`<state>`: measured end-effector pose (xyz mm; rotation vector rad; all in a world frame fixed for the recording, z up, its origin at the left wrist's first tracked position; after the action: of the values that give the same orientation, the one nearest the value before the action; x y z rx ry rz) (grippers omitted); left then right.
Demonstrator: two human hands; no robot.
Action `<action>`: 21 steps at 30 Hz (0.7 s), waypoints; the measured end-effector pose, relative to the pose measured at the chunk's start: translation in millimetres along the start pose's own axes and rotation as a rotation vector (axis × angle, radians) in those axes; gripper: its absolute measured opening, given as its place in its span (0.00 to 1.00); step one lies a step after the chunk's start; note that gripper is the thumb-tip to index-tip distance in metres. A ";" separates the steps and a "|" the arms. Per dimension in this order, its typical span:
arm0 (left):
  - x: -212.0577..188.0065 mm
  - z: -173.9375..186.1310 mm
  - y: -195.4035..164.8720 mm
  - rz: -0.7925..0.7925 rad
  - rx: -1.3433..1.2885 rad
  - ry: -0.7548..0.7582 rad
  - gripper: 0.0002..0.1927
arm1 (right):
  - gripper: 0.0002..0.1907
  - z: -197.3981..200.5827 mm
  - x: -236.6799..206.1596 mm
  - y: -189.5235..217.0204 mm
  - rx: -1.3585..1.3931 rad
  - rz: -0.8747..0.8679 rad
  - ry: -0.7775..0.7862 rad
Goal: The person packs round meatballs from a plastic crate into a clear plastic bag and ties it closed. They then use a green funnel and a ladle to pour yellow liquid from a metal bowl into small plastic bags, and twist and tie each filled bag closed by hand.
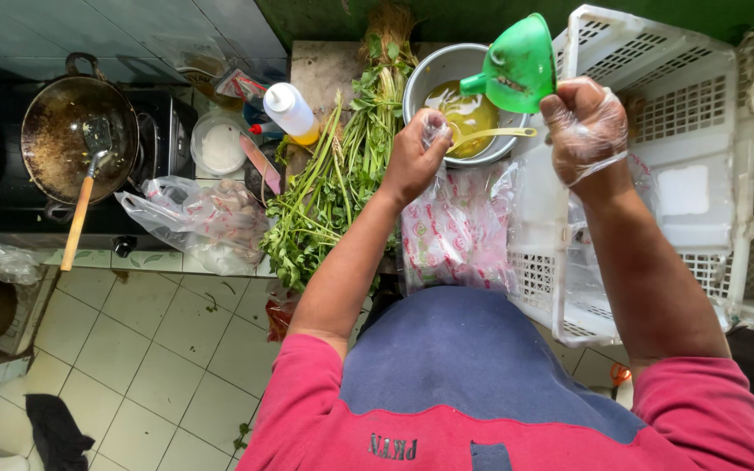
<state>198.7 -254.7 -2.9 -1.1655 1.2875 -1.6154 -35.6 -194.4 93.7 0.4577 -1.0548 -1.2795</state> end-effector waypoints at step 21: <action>-14.3 10.9 -8.6 -0.041 0.116 -0.189 0.07 | 0.04 -32.4 -15.8 26.6 -0.687 0.493 0.407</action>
<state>213.2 -242.7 3.5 -1.2471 1.0431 -1.5467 7.1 -180.8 92.9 -0.0748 -0.3085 -0.9653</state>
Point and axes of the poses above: each hand's wrist, its own x-axis towards the middle knuckle, its own z-axis out of the back of the hand, y = z × x, the point moved 1 cm from there along x, towards the middle knuckle, and after that the axes turned 4 degrees about z, right-handed, at the moved point
